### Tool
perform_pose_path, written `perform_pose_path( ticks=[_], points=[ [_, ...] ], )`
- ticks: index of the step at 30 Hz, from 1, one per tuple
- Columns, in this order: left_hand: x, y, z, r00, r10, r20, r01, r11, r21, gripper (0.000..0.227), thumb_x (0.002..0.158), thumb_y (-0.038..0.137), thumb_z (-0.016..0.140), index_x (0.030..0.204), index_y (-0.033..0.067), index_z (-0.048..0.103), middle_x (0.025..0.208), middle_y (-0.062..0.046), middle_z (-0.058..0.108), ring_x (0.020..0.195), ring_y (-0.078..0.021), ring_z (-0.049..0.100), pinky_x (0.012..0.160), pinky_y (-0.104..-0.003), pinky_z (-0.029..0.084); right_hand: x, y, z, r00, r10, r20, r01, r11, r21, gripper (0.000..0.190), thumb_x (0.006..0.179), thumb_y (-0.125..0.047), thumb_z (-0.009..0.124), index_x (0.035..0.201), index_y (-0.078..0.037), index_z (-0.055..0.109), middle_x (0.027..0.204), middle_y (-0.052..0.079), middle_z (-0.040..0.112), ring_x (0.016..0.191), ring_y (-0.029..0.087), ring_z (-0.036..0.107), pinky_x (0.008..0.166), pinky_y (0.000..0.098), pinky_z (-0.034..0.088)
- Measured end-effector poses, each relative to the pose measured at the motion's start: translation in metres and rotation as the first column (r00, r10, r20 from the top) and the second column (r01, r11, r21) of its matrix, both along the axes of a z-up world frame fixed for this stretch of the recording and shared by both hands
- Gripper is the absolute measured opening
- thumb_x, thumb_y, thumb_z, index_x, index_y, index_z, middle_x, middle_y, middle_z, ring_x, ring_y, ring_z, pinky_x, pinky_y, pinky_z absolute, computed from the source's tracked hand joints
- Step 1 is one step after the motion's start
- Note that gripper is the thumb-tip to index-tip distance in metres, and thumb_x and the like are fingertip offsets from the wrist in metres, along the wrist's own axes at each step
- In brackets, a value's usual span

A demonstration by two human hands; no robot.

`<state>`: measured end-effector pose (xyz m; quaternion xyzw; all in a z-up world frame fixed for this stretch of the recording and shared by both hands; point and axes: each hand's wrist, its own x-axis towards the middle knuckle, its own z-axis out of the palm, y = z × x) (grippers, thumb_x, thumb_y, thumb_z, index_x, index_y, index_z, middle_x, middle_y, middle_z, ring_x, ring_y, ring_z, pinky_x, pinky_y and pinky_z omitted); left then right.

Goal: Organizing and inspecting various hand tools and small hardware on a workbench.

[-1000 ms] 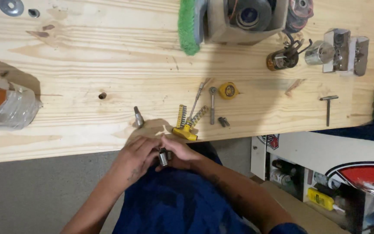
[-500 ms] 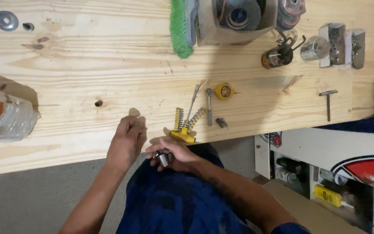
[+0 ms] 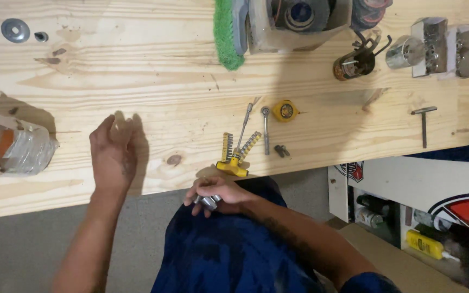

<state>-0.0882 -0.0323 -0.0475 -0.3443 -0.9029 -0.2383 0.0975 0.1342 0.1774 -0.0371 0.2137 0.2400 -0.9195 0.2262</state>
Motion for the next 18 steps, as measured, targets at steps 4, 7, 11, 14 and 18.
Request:
perform_pose_path(
  ticks=[4, 7, 11, 14, 18],
  points=[
    [-0.012, -0.001, -0.006, 0.991, -0.028, 0.132, 0.041, 0.994, -0.100, 0.031, 0.100, 0.008, 0.060, 0.127, 0.0116, 0.074, 0.120, -0.016, 0.062, 0.113, -0.0359, 0.065, 0.090, -0.040, 0.059, 0.004, 0.004, 0.007, 1.000, -0.016, -0.021, 0.014, 0.993, -0.115, 0.027, 0.101, -0.009, 0.064, 0.119, 0.010, 0.066, 0.106, 0.035, 0.070, 0.090, 0.046, 0.075, 0.057, 0.0447, 0.065],
    [0.006, 0.004, -0.002, 0.978, -0.122, 0.171, 0.127, 0.992, -0.019, 0.026, 0.100, 0.010, 0.058, 0.124, 0.0105, 0.070, 0.114, -0.013, 0.062, 0.110, -0.0348, 0.065, 0.091, -0.040, 0.057, 0.005, 0.010, 0.014, 0.998, -0.062, -0.034, 0.055, 0.985, -0.166, 0.030, 0.104, -0.011, 0.061, 0.124, 0.011, 0.065, 0.110, 0.035, 0.069, 0.096, 0.048, 0.073, 0.064, 0.0494, 0.066],
    [0.057, 0.051, 0.111, 0.727, -0.494, 0.477, 0.349, 0.864, 0.363, 0.016, 0.095, 0.006, 0.067, 0.110, 0.0021, 0.065, 0.107, -0.014, 0.070, 0.088, -0.0235, 0.072, 0.078, -0.027, 0.067, 0.006, 0.034, 0.032, 0.998, -0.020, -0.065, 0.009, 0.987, -0.162, 0.042, 0.111, -0.026, 0.053, 0.135, 0.008, 0.058, 0.126, 0.027, 0.065, 0.112, 0.043, 0.069, 0.082, 0.0421, 0.065],
    [0.086, 0.076, 0.123, 0.644, -0.687, 0.338, 0.541, 0.720, 0.434, 0.027, 0.097, 0.018, 0.064, 0.121, 0.0049, 0.065, 0.100, -0.012, 0.062, 0.087, -0.0290, 0.062, 0.078, -0.038, 0.052, 0.014, 0.037, 0.020, 0.994, -0.093, -0.050, 0.076, 0.961, -0.266, 0.043, 0.116, -0.032, 0.049, 0.134, 0.006, 0.058, 0.118, 0.035, 0.067, 0.110, 0.048, 0.069, 0.082, 0.0490, 0.065],
    [0.106, 0.107, 0.126, 0.682, -0.668, 0.297, 0.597, 0.743, 0.302, 0.037, 0.093, 0.021, 0.071, 0.127, 0.0083, 0.066, 0.115, -0.008, 0.066, 0.099, -0.0290, 0.062, 0.084, -0.039, 0.052, 0.034, 0.058, 0.018, 0.988, -0.122, -0.092, 0.092, 0.955, -0.283, 0.051, 0.112, -0.039, 0.054, 0.138, 0.005, 0.056, 0.112, 0.032, 0.070, 0.107, 0.042, 0.070, 0.082, 0.0458, 0.064]
  ],
)
